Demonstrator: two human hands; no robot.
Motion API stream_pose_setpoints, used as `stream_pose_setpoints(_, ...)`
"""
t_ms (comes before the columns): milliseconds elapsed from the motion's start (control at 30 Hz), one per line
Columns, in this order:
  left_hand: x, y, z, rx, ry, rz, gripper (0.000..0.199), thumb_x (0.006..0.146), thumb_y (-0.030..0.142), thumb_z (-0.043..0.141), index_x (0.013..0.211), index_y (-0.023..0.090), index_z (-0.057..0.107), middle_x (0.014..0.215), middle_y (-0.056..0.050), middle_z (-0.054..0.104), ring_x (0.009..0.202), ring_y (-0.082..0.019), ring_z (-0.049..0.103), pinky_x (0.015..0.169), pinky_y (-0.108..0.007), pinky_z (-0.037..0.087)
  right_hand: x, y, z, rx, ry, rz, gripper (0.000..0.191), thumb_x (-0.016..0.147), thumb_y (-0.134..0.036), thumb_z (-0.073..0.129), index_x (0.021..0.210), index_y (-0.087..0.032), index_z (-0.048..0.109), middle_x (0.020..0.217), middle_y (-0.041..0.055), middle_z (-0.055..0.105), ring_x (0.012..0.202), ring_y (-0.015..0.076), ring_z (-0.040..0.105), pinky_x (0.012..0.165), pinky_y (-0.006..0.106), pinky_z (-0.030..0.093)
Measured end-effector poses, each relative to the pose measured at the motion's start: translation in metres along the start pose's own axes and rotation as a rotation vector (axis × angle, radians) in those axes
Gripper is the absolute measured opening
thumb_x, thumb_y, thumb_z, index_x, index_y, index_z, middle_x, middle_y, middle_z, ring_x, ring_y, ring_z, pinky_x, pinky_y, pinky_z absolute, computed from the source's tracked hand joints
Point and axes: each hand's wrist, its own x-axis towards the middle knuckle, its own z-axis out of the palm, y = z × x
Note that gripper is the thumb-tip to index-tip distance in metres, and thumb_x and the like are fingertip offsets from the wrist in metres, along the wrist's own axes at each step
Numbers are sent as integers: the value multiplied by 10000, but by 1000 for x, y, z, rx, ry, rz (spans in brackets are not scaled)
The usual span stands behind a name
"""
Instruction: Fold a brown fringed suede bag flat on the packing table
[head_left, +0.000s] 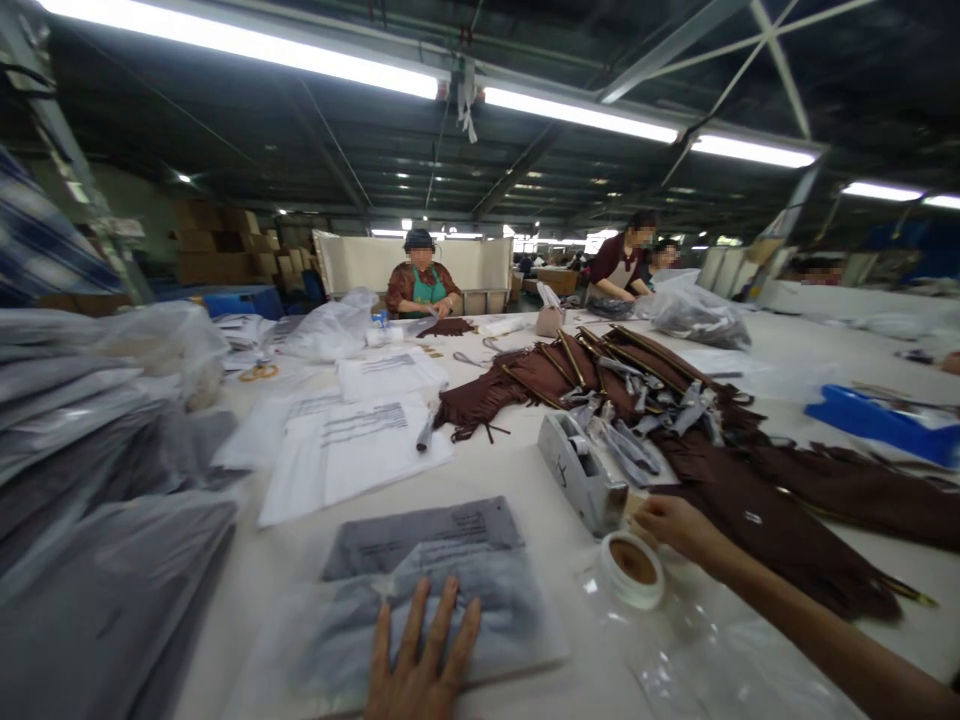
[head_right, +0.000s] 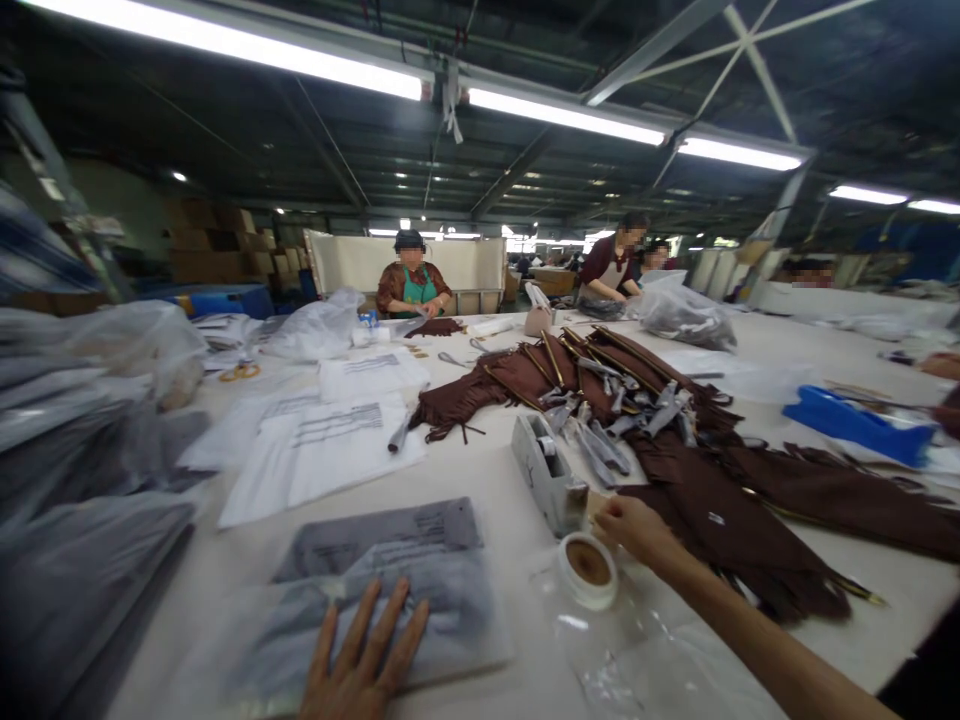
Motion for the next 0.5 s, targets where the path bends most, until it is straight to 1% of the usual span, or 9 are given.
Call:
stream_pose_setpoints(33, 2, -1, -7, -3, 4, 31, 740, 774, 731, 564, 1395, 337, 482, 1433, -47, 529, 1483, -346, 55, 1152, -656, -38, 1, -2, -5, -51, -5, -16, 368, 484, -502, 717, 451, -207, 500, 438, -21, 476, 481, 121, 400, 477, 261, 291)
stream_pose_setpoints(100, 8, -3, -22, -7, -19, 76, 852, 745, 774, 546, 1442, 301, 417, 1455, -63, 503, 1468, -362, 95, 1146, -637, -85, -2, -17, -11, -112, -48, -64, 319, 517, -498, 711, 504, -203, 590, 502, 3, 551, 526, 145, 453, 501, 268, 323)
stream_pose_setpoints(167, 12, -3, -35, -22, -85, 69, 884, 752, 712, 588, 1482, 281, 336, 1504, -70, 440, 1442, -370, 171, 1139, -623, -97, -11, -47, -6, -176, -180, -161, 297, 598, -504, 684, 588, -209, 652, 575, 13, 602, 578, 165, 504, 543, 272, 371)
stream_pose_setpoints(200, 13, -2, -40, -36, -121, 49, 893, 756, 686, 599, 1495, 280, 303, 1527, -70, 404, 1429, -372, 202, 1135, -620, -98, -19, -67, 2, -244, -301, -252, 271, 654, -484, 665, 623, -215, 667, 612, 13, 624, 606, 171, 531, 568, 270, 392)
stream_pose_setpoints(300, 13, -1, -44, -77, -188, 12, 878, 789, 691, 549, 1512, 300, 239, 1568, -56, 331, 1420, -373, 217, 1121, -613, -112, -45, -132, 47, -545, -651, -529, 119, 754, -319, 630, 695, -234, 688, 652, -17, 663, 608, 153, 577, 553, 238, 390)
stream_pose_setpoints(333, 12, -1, -43, -82, -195, 12, 867, 799, 688, 536, 1513, 303, 232, 1573, -54, 320, 1421, -372, 213, 1121, -610, -111, -52, -151, 66, -672, -746, -680, 75, 748, -255, 632, 705, -232, 690, 651, -28, 669, 571, 135, 566, 524, 225, 375)
stream_pose_setpoints(367, 10, -1, -42, -85, -192, 18, 862, 802, 686, 531, 1513, 302, 231, 1574, -55, 318, 1421, -372, 214, 1121, -607, -109, -58, -166, 87, -818, -782, -843, 70, 751, -220, 636, 710, -235, 691, 646, -40, 668, 556, 125, 560, 547, 224, 389)
stream_pose_setpoints(433, 8, -2, -37, -82, -168, 38, 864, 798, 690, 528, 1511, 296, 242, 1569, -61, 326, 1417, -377, 224, 1121, -604, -107, -61, -185, 128, -934, -774, -976, 142, 680, -121, 679, 579, -215, 644, 571, -42, 641, 551, 131, 550, 711, 283, 441)
stream_pose_setpoints(500, 7, -3, -32, -73, -140, 53, 868, 793, 710, 513, 1508, 290, 256, 1567, -65, 330, 1412, -384, 227, 1121, -607, -103, -57, -189, 163, -989, -726, -1059, 220, 621, -47, 697, 508, -200, 589, 587, -14, 655, 629, 164, 584, 875, 368, 419)
